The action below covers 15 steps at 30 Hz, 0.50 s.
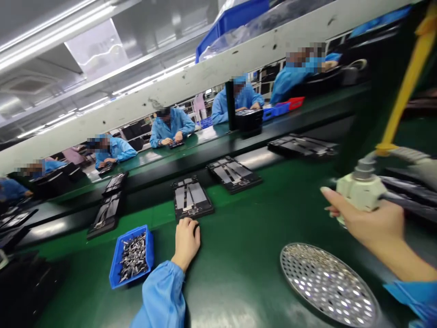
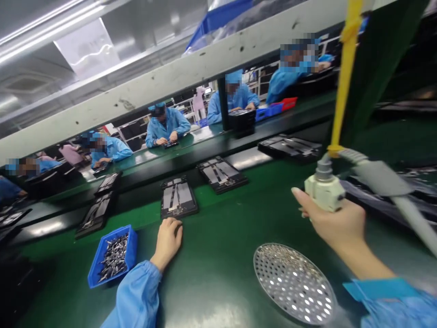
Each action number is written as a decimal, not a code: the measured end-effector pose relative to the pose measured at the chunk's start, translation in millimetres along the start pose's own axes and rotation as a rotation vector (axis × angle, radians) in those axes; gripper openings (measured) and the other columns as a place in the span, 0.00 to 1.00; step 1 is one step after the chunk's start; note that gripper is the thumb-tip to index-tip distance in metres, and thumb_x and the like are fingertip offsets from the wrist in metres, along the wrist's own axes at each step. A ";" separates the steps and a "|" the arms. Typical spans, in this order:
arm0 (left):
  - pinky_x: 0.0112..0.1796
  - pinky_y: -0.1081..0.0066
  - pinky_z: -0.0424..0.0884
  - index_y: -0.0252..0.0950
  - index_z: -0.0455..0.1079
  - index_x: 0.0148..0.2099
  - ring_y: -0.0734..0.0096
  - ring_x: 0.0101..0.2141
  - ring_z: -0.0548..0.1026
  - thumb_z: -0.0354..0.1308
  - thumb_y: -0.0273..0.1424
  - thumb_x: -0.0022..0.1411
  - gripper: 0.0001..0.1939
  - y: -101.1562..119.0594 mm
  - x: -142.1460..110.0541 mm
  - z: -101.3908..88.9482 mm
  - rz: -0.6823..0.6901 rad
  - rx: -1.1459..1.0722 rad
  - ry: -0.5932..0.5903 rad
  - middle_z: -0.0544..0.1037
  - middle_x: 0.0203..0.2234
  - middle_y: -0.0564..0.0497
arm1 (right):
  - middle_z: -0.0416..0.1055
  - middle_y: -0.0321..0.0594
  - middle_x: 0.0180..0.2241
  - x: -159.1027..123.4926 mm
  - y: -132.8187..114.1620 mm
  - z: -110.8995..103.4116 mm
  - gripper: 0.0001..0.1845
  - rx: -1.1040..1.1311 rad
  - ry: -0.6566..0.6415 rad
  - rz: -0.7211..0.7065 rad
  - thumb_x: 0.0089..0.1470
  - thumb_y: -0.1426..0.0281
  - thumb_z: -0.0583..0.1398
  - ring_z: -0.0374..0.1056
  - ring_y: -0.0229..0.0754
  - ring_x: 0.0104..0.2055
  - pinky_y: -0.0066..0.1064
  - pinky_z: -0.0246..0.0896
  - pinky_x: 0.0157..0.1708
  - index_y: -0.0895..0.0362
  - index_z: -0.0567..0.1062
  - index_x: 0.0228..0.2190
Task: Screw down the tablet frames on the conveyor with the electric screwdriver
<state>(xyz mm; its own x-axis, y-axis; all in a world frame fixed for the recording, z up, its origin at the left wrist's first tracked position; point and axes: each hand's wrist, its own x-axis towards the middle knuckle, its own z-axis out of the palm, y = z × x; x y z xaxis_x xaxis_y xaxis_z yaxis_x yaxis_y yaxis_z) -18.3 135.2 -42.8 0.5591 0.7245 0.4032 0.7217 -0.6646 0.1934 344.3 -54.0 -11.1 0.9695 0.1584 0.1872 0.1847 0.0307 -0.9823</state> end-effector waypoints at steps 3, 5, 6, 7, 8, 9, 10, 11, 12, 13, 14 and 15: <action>0.61 0.49 0.70 0.32 0.71 0.62 0.47 0.60 0.70 0.57 0.31 0.70 0.21 5.3 -2.5 8.6 0.032 0.016 -0.053 0.72 0.60 0.36 | 0.70 0.46 0.16 -1.2 -9.0 1.8 0.22 0.008 0.017 0.065 0.37 0.65 0.81 0.66 0.42 0.19 0.51 0.60 0.32 0.54 0.75 0.11; 0.66 0.47 0.62 0.29 0.69 0.65 0.45 0.67 0.63 0.56 0.35 0.71 0.24 3.7 -2.3 14.5 0.015 0.053 -0.084 0.64 0.67 0.33 | 0.70 0.45 0.17 -1.2 -10.4 1.8 0.19 0.034 0.009 0.079 0.40 0.73 0.79 0.66 0.40 0.19 0.46 0.60 0.30 0.55 0.76 0.12; 0.68 0.47 0.60 0.28 0.69 0.64 0.45 0.68 0.61 0.55 0.36 0.72 0.24 1.7 -1.7 16.7 0.004 0.066 -0.095 0.63 0.68 0.33 | 0.71 0.44 0.17 -0.8 -9.5 1.8 0.18 0.054 0.002 0.080 0.40 0.76 0.78 0.66 0.39 0.18 0.44 0.60 0.29 0.56 0.76 0.13; 0.68 0.47 0.60 0.28 0.70 0.63 0.44 0.68 0.60 0.54 0.37 0.72 0.24 -0.8 -0.8 18.1 -0.008 0.069 -0.098 0.63 0.68 0.33 | 0.70 0.44 0.17 -0.4 -8.0 2.2 0.17 0.077 -0.006 0.076 0.40 0.78 0.77 0.66 0.39 0.18 0.42 0.59 0.27 0.57 0.77 0.14; 0.68 0.47 0.60 0.28 0.71 0.63 0.45 0.68 0.61 0.54 0.37 0.71 0.24 -3.3 0.3 18.2 -0.014 0.061 -0.094 0.65 0.67 0.33 | 0.70 0.44 0.16 0.0 -6.4 2.9 0.16 0.103 -0.016 0.069 0.40 0.79 0.77 0.65 0.39 0.17 0.40 0.58 0.25 0.57 0.77 0.14; 0.68 0.47 0.61 0.28 0.72 0.62 0.45 0.67 0.63 0.53 0.37 0.71 0.24 -5.3 1.4 16.9 -0.013 0.041 -0.082 0.68 0.65 0.35 | 0.70 0.44 0.16 0.0 -5.4 3.8 0.16 0.130 -0.026 0.061 0.39 0.78 0.77 0.65 0.39 0.17 0.38 0.57 0.23 0.58 0.77 0.15; 0.67 0.47 0.62 0.29 0.74 0.60 0.46 0.66 0.65 0.52 0.37 0.70 0.24 -6.3 2.4 13.9 -0.008 0.007 -0.064 0.71 0.63 0.36 | 0.70 0.44 0.15 -0.5 -5.3 4.7 0.15 0.155 -0.031 0.051 0.37 0.77 0.78 0.64 0.40 0.16 0.36 0.56 0.21 0.59 0.77 0.16; 0.66 0.48 0.65 0.31 0.75 0.57 0.47 0.64 0.68 0.51 0.38 0.69 0.23 -6.0 3.1 9.5 0.001 -0.039 -0.038 0.73 0.61 0.37 | 0.70 0.43 0.15 -1.7 -6.5 5.4 0.15 0.175 -0.038 0.038 0.36 0.75 0.78 0.63 0.40 0.15 0.34 0.55 0.19 0.59 0.77 0.16; 0.64 0.48 0.67 0.33 0.77 0.54 0.48 0.62 0.71 0.50 0.39 0.68 0.22 -4.2 3.4 3.9 0.012 -0.097 -0.003 0.76 0.58 0.38 | 0.70 0.43 0.15 -3.5 -8.9 5.9 0.15 0.186 -0.042 0.022 0.35 0.72 0.79 0.63 0.41 0.15 0.33 0.55 0.17 0.59 0.77 0.17; 0.62 0.50 0.70 0.36 0.78 0.52 0.49 0.59 0.74 0.50 0.40 0.67 0.21 -0.9 3.3 -2.2 0.025 -0.167 0.032 0.78 0.55 0.40 | 0.70 0.42 0.15 -5.6 -12.1 6.2 0.16 0.194 -0.050 0.005 0.34 0.68 0.79 0.62 0.41 0.15 0.32 0.55 0.16 0.60 0.78 0.19; 0.60 0.50 0.73 0.39 0.78 0.50 0.49 0.56 0.76 0.49 0.42 0.66 0.21 3.7 3.1 -7.8 0.036 -0.235 0.074 0.80 0.52 0.41 | 0.70 0.40 0.15 -7.8 -15.4 6.4 0.18 0.202 -0.050 -0.018 0.34 0.64 0.79 0.62 0.41 0.14 0.31 0.55 0.15 0.59 0.78 0.20; 0.59 0.49 0.74 0.42 0.78 0.51 0.49 0.54 0.77 0.49 0.45 0.67 0.21 9.3 2.9 -12.1 0.041 -0.301 0.111 0.80 0.52 0.44 | 0.70 0.38 0.16 -9.4 -18.1 6.8 0.20 0.202 -0.054 -0.047 0.35 0.60 0.78 0.62 0.40 0.15 0.30 0.56 0.14 0.59 0.78 0.21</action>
<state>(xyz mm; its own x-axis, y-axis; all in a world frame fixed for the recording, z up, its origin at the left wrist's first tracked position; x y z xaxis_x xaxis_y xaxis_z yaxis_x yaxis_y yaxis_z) -14.9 128.9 -28.9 0.5252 0.6826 0.5081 0.5375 -0.7290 0.4238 330.7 -49.4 4.9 0.9495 0.2042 0.2382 0.1884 0.2362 -0.9533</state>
